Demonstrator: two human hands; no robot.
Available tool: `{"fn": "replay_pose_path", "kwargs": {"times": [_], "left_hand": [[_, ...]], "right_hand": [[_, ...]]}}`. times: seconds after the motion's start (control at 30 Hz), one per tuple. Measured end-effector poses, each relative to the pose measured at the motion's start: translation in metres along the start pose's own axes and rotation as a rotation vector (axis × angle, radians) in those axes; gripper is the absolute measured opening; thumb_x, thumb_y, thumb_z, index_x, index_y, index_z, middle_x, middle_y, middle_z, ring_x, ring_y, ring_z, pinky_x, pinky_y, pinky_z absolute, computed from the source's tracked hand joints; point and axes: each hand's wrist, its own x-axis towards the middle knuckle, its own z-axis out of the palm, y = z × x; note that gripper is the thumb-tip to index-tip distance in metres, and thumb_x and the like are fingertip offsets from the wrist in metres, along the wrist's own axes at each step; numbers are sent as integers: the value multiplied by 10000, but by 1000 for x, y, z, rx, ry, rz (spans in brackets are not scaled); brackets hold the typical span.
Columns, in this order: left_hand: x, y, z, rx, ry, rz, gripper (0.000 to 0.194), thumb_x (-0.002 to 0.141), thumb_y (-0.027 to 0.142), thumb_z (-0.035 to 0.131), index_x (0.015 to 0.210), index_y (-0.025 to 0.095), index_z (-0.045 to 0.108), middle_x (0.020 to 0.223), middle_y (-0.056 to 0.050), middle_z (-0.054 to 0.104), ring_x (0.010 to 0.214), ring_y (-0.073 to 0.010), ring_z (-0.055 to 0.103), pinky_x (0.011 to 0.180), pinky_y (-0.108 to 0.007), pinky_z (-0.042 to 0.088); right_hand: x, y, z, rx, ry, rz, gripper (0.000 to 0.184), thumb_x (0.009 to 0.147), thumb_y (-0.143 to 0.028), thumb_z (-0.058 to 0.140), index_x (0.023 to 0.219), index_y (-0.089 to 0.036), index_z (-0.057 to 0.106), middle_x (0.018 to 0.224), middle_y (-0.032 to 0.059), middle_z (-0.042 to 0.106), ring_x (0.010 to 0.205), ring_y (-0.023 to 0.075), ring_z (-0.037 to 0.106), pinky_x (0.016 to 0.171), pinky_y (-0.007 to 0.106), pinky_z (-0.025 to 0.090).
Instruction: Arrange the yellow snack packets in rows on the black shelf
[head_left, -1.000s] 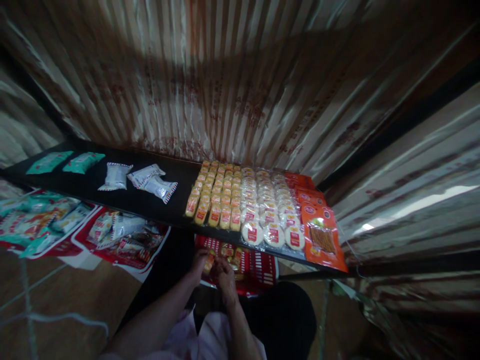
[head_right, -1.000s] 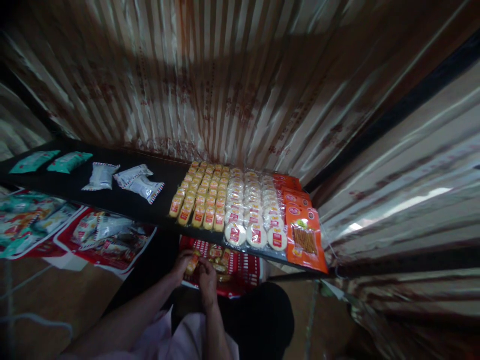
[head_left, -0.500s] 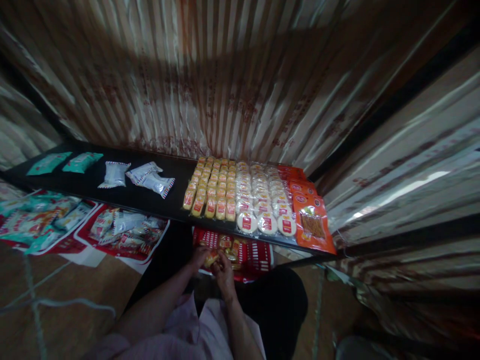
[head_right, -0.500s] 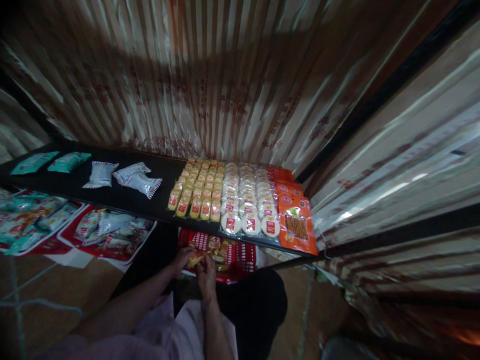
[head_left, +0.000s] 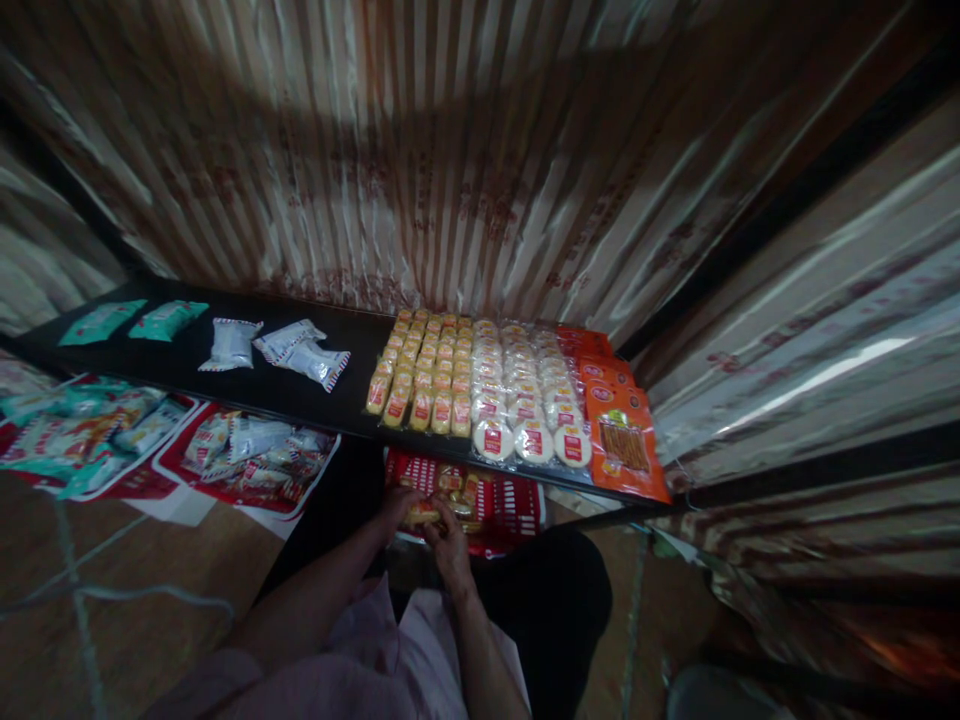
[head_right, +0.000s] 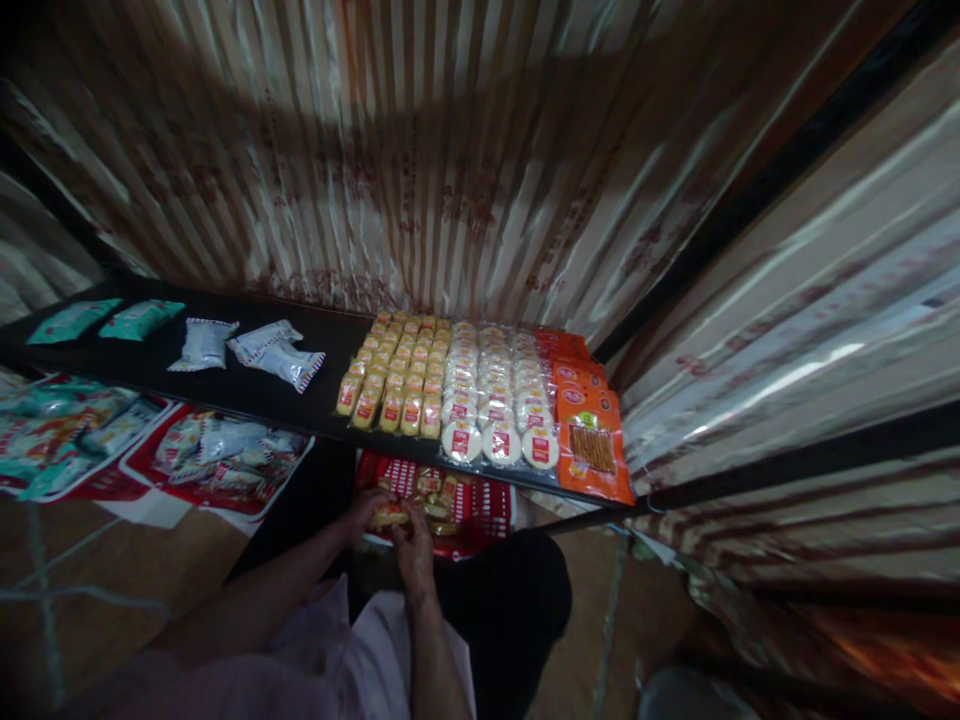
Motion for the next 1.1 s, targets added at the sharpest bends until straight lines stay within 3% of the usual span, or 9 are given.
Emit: {"fn": "replay_pose_path", "kwargs": {"times": [0.33, 0.43, 0.63, 0.77, 0.9, 1.1], "left_hand": [[4, -4, -5, -75, -53, -147, 261, 680, 361, 598, 765, 116, 629, 564, -21, 617, 463, -127, 550, 446, -215, 381], [5, -4, -6, -141, -84, -192, 305, 747, 410, 523, 747, 117, 608, 531, -28, 608, 389, -104, 504, 397, -195, 314], [5, -2, -5, -188, -70, -223, 365, 863, 407, 356, 742, 137, 569, 464, -21, 572, 355, -108, 488, 366, -189, 250], [6, -2, -5, -180, -62, -231, 351, 869, 406, 359, 796, 142, 579, 459, -10, 566, 338, -109, 462, 361, -197, 233], [8, -4, -6, -140, -75, -250, 403, 878, 419, 338, 724, 137, 580, 419, -2, 525, 308, -97, 407, 367, -204, 240], [8, -7, -7, -144, -116, -235, 409, 850, 435, 408, 669, 118, 592, 446, -15, 551, 355, -86, 449, 406, -192, 274]], "right_hand": [[-2, -4, -1, 120, 19, 103, 556, 652, -486, 642, 1100, -157, 658, 762, 45, 698, 717, 199, 627, 683, 321, 513], [-3, -8, -1, 199, 15, 133, 610, 640, -529, 653, 1114, -146, 649, 757, 51, 709, 655, 186, 621, 644, 311, 510], [-4, -10, -2, 155, 56, 149, 591, 626, -574, 649, 1036, -149, 677, 808, 66, 724, 739, 213, 651, 715, 334, 518], [-4, -13, -3, 119, 88, 113, 546, 633, -595, 635, 960, -161, 690, 887, 81, 729, 843, 233, 657, 798, 355, 506], [-6, -21, -5, 124, 72, 107, 527, 671, -589, 606, 949, -148, 684, 882, 90, 726, 843, 227, 653, 786, 335, 503], [-10, -28, -8, 159, 62, 129, 474, 713, -565, 585, 919, -150, 682, 866, 76, 720, 829, 217, 639, 762, 309, 490]]}}
